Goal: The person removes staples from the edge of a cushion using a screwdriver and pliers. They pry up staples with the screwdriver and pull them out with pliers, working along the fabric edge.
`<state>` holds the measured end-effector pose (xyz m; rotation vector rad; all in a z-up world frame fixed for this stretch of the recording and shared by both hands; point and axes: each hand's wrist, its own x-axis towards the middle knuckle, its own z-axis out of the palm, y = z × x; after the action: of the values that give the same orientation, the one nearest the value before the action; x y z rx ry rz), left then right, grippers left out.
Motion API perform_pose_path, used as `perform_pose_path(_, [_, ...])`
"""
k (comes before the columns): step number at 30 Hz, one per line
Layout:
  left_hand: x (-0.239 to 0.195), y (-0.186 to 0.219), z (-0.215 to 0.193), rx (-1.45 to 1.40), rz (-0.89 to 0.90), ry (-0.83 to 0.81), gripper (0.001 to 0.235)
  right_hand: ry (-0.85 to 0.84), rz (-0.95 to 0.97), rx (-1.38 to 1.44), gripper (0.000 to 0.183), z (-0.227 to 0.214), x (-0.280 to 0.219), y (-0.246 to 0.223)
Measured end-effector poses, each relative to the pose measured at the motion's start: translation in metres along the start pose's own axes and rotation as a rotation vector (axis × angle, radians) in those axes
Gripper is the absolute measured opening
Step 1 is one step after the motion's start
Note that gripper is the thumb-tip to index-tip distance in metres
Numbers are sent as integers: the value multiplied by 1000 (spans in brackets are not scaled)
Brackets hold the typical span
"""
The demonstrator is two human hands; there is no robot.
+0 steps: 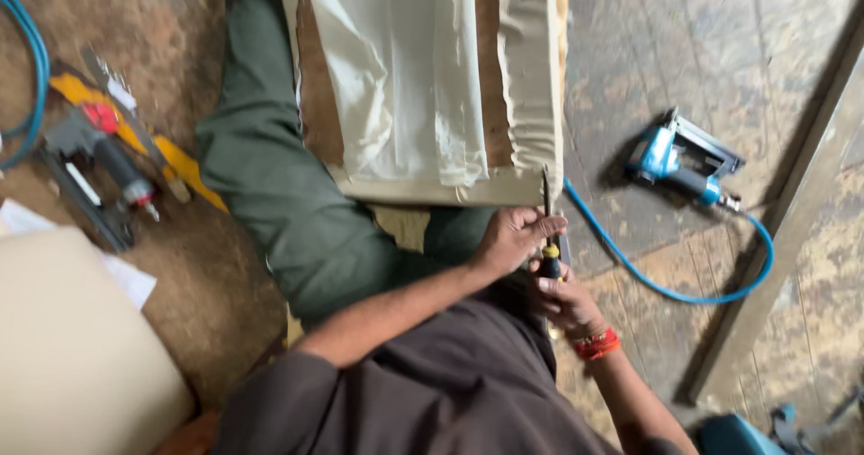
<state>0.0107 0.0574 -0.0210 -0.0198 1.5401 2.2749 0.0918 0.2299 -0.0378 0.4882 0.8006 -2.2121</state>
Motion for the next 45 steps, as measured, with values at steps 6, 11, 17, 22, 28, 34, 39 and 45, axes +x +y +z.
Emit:
perform_pose_path(6, [-17, 27, -19, -48, 48, -148, 46, 118, -48, -319, 29, -13, -50, -14])
perform_pose_path(11, [-25, 56, -39, 53, 108, -157, 42, 170, -1, -650, 25, 29, -55, -23])
perform_pose_path(17, [-41, 59, -78, -26, -129, 49, 31, 138, 141, -640, 28, 71, -50, -18])
perform_pose_path(22, [-53, 96, -191, -507, -111, 441, 24, 128, 133, -758, 30, 74, -52, -14])
perform_pose_path(28, [-36, 189, -405, 335, 229, 842, 17, 379, -100, -716, 35, 59, -65, -23])
perform_pose_path(34, [-5, 216, -470, -137, 27, 721, 89, 523, -171, -639, 37, -7, -64, -9])
perform_pose_path(39, [-9, 219, -495, -43, 31, 1002, 119, 531, -171, -608, 36, -69, -52, -3])
perform_pose_path(45, [-18, 229, -514, 634, 111, 1394, 79, 511, -201, -889, 32, -94, -31, -15])
